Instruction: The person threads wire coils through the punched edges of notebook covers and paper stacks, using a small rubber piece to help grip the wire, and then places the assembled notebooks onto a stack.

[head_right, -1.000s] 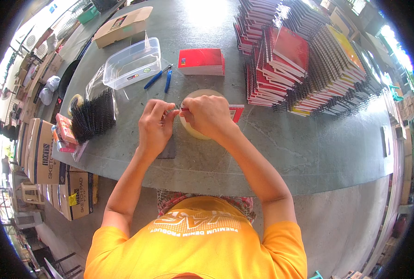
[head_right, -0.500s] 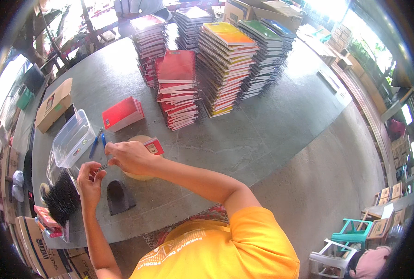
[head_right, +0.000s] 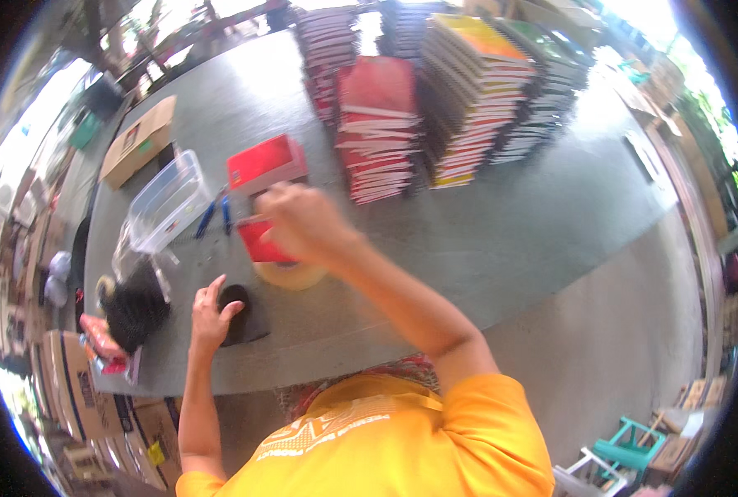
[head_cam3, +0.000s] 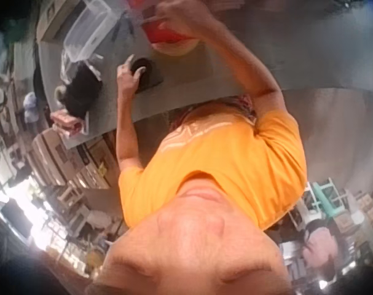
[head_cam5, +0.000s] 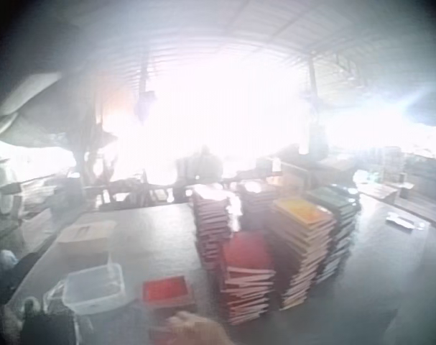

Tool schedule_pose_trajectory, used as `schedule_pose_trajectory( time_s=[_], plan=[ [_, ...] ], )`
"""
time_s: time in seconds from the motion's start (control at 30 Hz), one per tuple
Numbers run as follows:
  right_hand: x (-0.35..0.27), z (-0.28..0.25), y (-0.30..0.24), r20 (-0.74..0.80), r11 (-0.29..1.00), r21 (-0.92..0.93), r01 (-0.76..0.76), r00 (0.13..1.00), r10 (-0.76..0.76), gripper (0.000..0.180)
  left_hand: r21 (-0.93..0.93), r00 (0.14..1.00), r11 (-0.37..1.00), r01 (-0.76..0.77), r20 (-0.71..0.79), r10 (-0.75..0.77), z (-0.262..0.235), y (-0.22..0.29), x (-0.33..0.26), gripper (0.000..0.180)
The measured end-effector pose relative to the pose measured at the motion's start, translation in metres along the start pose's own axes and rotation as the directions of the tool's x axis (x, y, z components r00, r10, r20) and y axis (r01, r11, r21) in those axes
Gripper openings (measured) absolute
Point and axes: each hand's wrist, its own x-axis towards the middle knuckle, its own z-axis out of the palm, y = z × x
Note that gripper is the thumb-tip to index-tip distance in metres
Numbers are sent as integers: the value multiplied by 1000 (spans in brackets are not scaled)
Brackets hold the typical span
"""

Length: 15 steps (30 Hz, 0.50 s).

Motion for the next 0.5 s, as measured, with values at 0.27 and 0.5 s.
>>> schedule_pose_trajectory(
  time_s=[0.27,0.5],
  plan=[
    [-40,17,38,186,635,667,-389,913,364,21,-9,816,956,-294,-524,246,-66,79,16,45],
    [-43,32,31,136,345,903,-256,932,335,18,107,862,872,-477,-137,488,-36,81,33,27]
  ],
)
